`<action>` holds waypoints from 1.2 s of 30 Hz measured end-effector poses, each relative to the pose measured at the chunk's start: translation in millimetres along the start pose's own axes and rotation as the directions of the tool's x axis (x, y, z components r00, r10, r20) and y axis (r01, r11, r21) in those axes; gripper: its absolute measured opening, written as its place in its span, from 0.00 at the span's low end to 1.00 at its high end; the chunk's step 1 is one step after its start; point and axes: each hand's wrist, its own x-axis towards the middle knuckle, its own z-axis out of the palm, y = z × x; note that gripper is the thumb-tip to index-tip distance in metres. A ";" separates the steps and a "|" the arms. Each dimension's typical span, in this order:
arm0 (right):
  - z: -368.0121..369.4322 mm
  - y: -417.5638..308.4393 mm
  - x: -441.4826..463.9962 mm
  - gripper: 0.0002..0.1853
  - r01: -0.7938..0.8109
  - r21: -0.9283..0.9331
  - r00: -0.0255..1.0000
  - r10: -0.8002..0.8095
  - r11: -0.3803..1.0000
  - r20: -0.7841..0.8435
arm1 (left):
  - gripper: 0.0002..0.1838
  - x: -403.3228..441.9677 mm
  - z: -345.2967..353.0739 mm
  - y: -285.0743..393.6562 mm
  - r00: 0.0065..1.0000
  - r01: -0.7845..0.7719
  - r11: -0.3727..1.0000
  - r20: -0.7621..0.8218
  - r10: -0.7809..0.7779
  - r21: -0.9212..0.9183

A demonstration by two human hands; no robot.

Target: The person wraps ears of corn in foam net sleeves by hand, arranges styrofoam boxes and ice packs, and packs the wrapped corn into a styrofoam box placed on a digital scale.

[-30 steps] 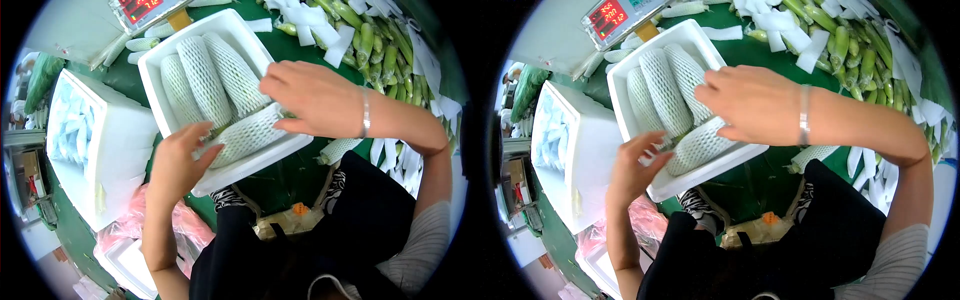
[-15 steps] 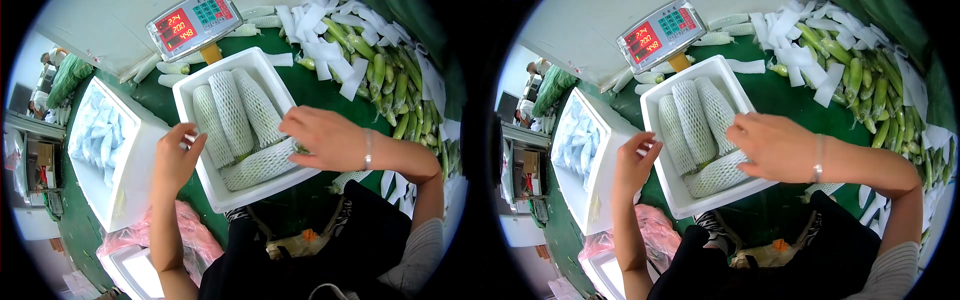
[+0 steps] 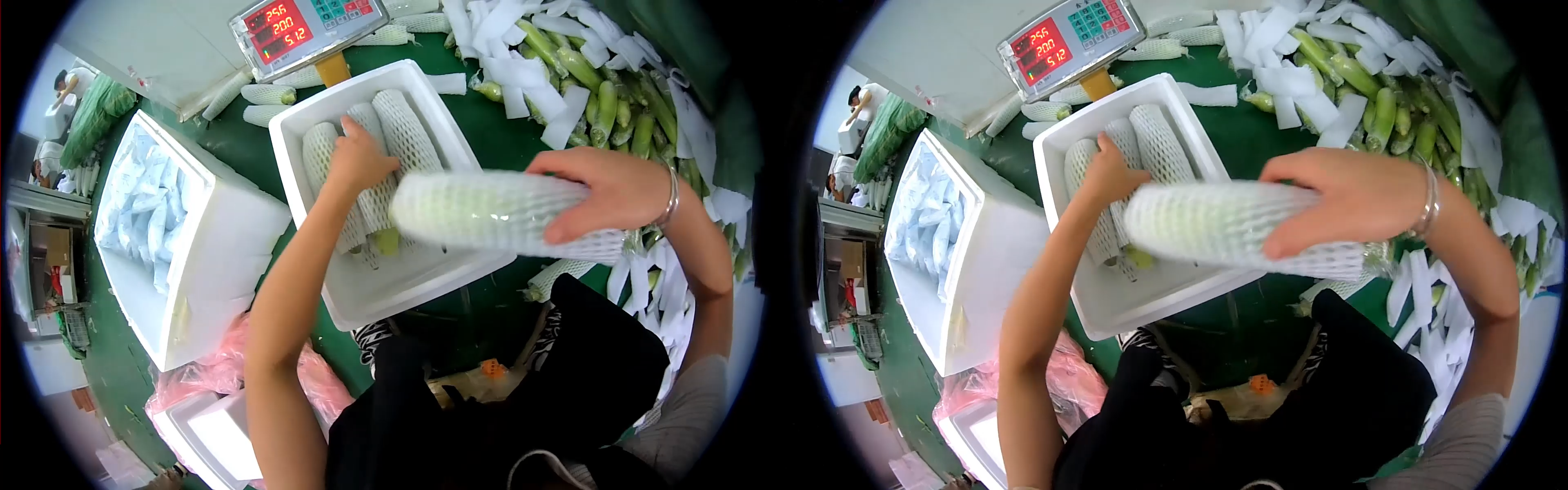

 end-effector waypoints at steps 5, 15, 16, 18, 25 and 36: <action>52.5 14.0 4.7 0.30 0.141 0.885 0.944 0.210 0.444 -0.256 | 0.41 5.4 -26.0 -7.4 0.993 0.043 0.868 -0.075 -0.092 -0.494; 102.7 -18.5 204.0 0.23 0.088 0.978 0.993 -0.057 -0.190 -0.100 | 0.27 -113.3 -132.5 -64.3 0.950 -0.039 -0.156 0.012 -0.312 -0.987; 103.8 -22.1 204.6 0.23 0.096 0.974 0.992 -0.064 -0.203 -0.111 | 0.28 -117.3 -130.0 -78.9 0.960 -0.056 -0.173 -0.006 -0.279 -0.983; 109.1 -24.3 198.2 0.22 0.292 0.956 0.929 0.237 -0.002 -0.284 | 0.30 -122.5 -130.4 -78.2 0.969 -0.062 -0.194 -0.013 -0.245 -0.979; 107.5 -21.8 160.3 0.31 0.075 -0.118 0.593 -0.140 0.990 -0.793 | 0.32 -154.1 -116.2 -61.5 0.952 0.008 -0.184 0.064 -0.298 -0.983; 108.4 -14.0 186.7 0.38 0.055 -0.490 0.792 -0.337 0.870 -0.509 | 0.44 -228.6 -109.4 0.1 0.973 0.071 -0.117 0.095 -0.209 -0.991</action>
